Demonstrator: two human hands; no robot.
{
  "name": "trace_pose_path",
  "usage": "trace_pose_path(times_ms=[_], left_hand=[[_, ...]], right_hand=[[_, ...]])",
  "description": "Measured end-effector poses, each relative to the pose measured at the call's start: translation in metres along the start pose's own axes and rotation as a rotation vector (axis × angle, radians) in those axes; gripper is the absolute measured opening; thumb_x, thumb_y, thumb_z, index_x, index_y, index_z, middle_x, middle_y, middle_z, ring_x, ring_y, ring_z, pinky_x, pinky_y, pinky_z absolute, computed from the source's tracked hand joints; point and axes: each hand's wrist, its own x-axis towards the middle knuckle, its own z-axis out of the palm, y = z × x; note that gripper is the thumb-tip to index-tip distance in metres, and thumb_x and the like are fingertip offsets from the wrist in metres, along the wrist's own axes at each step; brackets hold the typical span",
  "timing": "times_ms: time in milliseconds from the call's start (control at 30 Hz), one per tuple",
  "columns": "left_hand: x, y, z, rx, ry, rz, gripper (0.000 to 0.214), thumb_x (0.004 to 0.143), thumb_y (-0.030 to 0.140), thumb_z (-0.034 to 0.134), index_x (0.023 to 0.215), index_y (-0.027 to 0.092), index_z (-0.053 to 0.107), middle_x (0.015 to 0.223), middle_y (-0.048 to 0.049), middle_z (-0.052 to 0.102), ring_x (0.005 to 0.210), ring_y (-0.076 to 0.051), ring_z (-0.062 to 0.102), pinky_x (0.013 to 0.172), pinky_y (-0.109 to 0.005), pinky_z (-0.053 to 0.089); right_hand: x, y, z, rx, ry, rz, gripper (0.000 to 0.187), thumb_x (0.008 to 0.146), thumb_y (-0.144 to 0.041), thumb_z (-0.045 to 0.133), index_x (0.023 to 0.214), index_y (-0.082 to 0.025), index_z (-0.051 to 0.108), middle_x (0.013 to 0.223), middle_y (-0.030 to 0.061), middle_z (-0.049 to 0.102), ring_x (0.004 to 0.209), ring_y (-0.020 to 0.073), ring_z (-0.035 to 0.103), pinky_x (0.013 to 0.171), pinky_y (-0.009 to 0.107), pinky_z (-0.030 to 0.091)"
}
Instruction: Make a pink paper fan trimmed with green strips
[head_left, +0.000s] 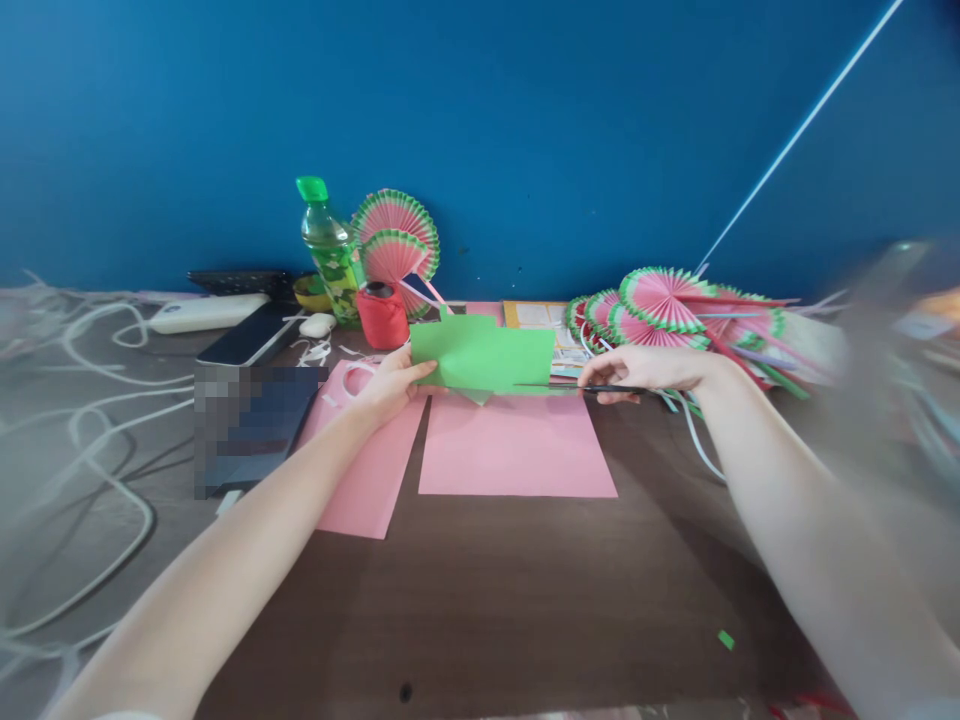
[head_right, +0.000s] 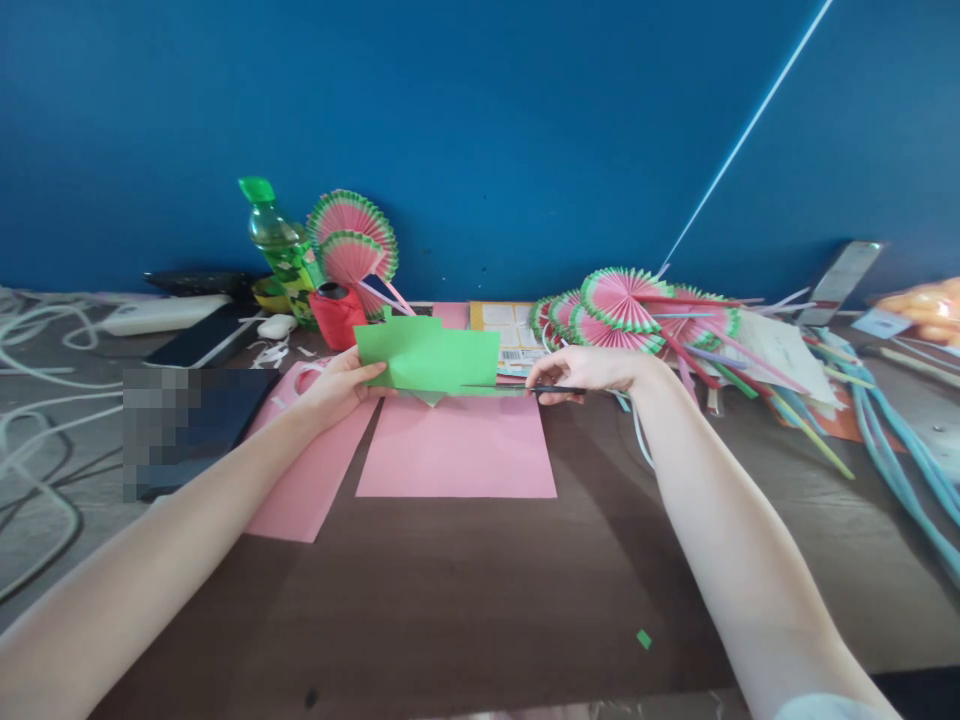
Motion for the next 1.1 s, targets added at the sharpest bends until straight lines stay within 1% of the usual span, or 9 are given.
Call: trace_pose_path(times_ms=[133,267,367,500,733,900,1100], left_hand=[[0.0001,-0.0004,-0.0005,0.005,-0.003,-0.001,0.047,0.067,0.014,0.066,0.112,0.019,0.054,0.103,-0.0075,0.067,0.082,-0.019,0.067,0.060,-0.027,0.058],[-0.0003,-0.0006,-0.0004,0.004,-0.003,-0.006,0.046,0.067,0.013,0.065,0.111,0.018,0.054,0.105,-0.0078,0.067,0.082,-0.019,0.067,0.058,-0.025,0.057],[-0.0005,-0.0003,-0.0002,0.002,0.005,-0.008,0.040,0.066,0.014,0.065,0.105,0.017,0.056,0.106,-0.0080,0.066,0.082,-0.019,0.066,0.057,-0.025,0.057],[0.0002,0.0000,0.0000,0.000,0.017,-0.009,0.035,0.065,0.014,0.066,0.099,0.016,0.057,0.108,-0.0078,0.065,0.081,-0.019,0.066,0.056,-0.025,0.057],[-0.0004,0.0002,0.0014,0.004,0.012,0.015,0.045,0.064,0.016,0.067,0.107,0.017,0.056,0.108,-0.0084,0.066,0.081,-0.019,0.066,0.057,-0.025,0.057],[-0.0008,-0.0009,0.0030,0.039,0.046,0.024,0.045,0.062,0.018,0.069,0.105,0.015,0.056,0.102,-0.0084,0.067,0.079,-0.019,0.066,0.058,-0.025,0.056],[0.0015,-0.0062,0.0036,0.098,0.126,0.070,0.044,0.061,0.018,0.069,0.103,0.013,0.056,0.099,-0.0068,0.067,0.074,-0.017,0.065,0.057,-0.026,0.056]], right_hand=[[0.0003,0.0015,-0.0002,0.006,0.000,-0.001,0.042,0.061,-0.048,0.071,0.091,-0.019,0.064,0.068,-0.0020,0.056,0.049,0.0048,0.038,0.049,0.022,0.030],[0.0000,0.0032,-0.0006,0.025,-0.012,0.010,0.039,0.061,-0.046,0.071,0.091,-0.020,0.065,0.072,-0.0012,0.058,0.049,0.0046,0.040,0.050,0.022,0.032],[0.0004,0.0029,0.0003,0.064,-0.026,0.021,0.037,0.063,-0.043,0.070,0.093,-0.021,0.065,0.075,-0.0005,0.059,0.050,0.0052,0.042,0.051,0.023,0.034],[0.0016,0.0005,0.0029,0.092,-0.017,0.022,0.038,0.063,-0.042,0.071,0.094,-0.022,0.065,0.080,0.0009,0.060,0.052,0.0061,0.044,0.052,0.023,0.036],[-0.0017,-0.0008,0.0027,0.094,-0.047,0.013,0.045,0.063,-0.049,0.071,0.096,-0.019,0.063,0.073,0.0003,0.056,0.053,0.0064,0.045,0.052,0.023,0.036],[-0.0037,-0.0019,0.0031,0.125,-0.061,0.016,0.048,0.063,-0.049,0.071,0.097,-0.016,0.062,0.072,0.0008,0.057,0.050,0.0054,0.045,0.049,0.022,0.034],[-0.0069,-0.0049,0.0038,0.225,-0.149,0.042,0.043,0.068,-0.048,0.069,0.094,-0.013,0.060,0.068,0.0021,0.057,0.046,0.0052,0.047,0.039,0.019,0.024]])
